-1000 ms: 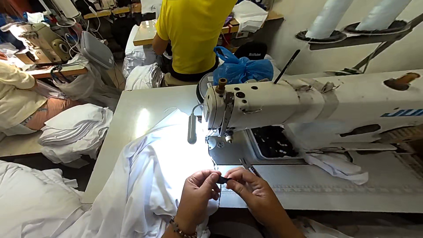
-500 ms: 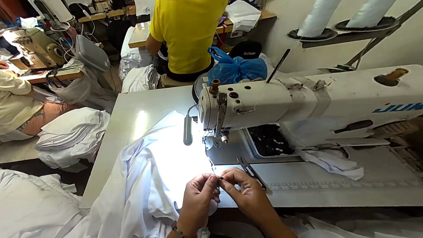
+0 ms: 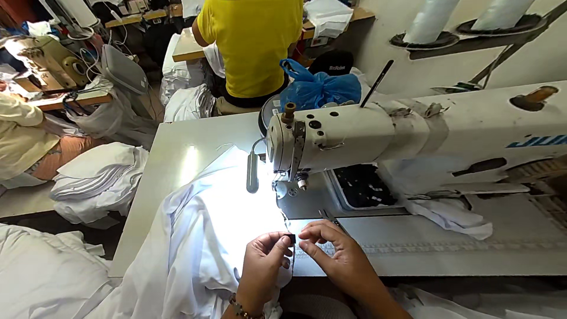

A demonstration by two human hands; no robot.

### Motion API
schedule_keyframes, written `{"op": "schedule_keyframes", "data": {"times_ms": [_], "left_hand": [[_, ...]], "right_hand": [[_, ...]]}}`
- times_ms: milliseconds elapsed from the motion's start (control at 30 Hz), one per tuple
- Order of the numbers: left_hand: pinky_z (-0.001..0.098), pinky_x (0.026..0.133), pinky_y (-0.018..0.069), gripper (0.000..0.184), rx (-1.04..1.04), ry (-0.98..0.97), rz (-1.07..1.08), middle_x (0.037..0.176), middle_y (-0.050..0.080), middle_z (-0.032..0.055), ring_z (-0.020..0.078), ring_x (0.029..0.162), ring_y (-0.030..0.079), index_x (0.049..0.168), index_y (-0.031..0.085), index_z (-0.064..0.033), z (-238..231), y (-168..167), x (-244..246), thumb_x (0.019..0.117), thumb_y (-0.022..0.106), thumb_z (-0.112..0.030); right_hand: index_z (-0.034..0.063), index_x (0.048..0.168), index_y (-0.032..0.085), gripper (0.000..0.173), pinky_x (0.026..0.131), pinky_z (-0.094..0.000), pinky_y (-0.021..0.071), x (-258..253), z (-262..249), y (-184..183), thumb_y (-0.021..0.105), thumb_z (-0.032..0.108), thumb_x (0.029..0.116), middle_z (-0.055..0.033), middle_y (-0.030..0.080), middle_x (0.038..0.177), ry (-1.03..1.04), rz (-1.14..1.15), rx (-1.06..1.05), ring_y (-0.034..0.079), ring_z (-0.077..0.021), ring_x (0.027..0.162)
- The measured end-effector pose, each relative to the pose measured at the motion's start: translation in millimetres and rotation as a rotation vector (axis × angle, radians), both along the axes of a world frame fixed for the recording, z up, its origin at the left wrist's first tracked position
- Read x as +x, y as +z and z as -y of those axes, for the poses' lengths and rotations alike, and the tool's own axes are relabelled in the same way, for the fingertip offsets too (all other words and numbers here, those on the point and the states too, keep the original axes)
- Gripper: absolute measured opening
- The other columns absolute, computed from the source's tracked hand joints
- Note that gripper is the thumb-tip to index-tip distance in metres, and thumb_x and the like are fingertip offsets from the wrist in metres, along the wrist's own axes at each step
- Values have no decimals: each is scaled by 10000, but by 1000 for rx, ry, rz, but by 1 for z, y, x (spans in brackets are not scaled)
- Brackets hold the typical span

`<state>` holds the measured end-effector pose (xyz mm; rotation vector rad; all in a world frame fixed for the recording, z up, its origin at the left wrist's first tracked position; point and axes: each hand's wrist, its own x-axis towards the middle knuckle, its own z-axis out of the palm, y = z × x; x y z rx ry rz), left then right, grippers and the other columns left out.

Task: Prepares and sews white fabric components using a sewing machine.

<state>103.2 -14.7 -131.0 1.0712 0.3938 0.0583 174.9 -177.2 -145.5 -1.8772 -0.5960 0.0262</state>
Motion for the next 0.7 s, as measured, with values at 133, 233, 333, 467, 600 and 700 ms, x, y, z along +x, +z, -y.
{"op": "schedule_keyframes", "data": {"times_ms": [133, 233, 333, 467, 600, 700], "left_hand": [[252, 629, 562, 139, 4, 1, 8, 891, 719, 121, 128, 732, 672, 997, 715, 52, 1, -2, 0, 998, 609, -38], [246, 625, 556, 138, 16, -6, 29, 879, 719, 115, 121, 725, 667, 985, 722, 45, 2, -4, 0, 996, 618, -44], [241, 615, 551, 128, 32, 3, 41, 856, 715, 105, 112, 701, 659, 972, 721, 42, 3, -5, 0, 989, 628, -44], [235, 607, 544, 120, 56, 4, 50, 833, 709, 98, 105, 677, 645, 972, 725, 45, 4, -7, 1, 978, 645, -45], [228, 613, 542, 106, 111, -20, 69, 815, 708, 83, 95, 667, 640, 976, 731, 39, 3, -9, 0, 960, 671, -48], [219, 632, 552, 163, 528, -111, 102, 832, 718, 17, 59, 674, 647, 1037, 750, -33, -17, -1, 11, 989, 647, -149]], "right_hand": [[196, 938, 741, 151, 782, -263, 563, -1, -3, 0, 635, 304, 939, 64, 690, 1045, 7, 32, -24, 654, -66, 943], [199, 916, 737, 153, 783, -261, 561, 0, -5, 0, 626, 302, 940, 68, 682, 1042, 5, 56, -31, 650, -63, 945], [198, 904, 732, 153, 800, -267, 567, 0, -6, 1, 619, 296, 938, 63, 682, 1050, 1, 83, -57, 652, -61, 966], [188, 872, 726, 159, 812, -264, 569, 0, -8, 2, 609, 280, 927, 64, 683, 1053, -12, 102, -69, 652, -57, 982], [186, 844, 709, 158, 804, -262, 562, 1, -8, -1, 598, 270, 919, 63, 682, 1048, -5, 97, -65, 649, -53, 973], [170, 858, 706, 157, 779, -272, 572, 7, -7, -3, 601, 265, 928, 43, 692, 1048, 21, 44, -39, 663, -70, 941]]}}
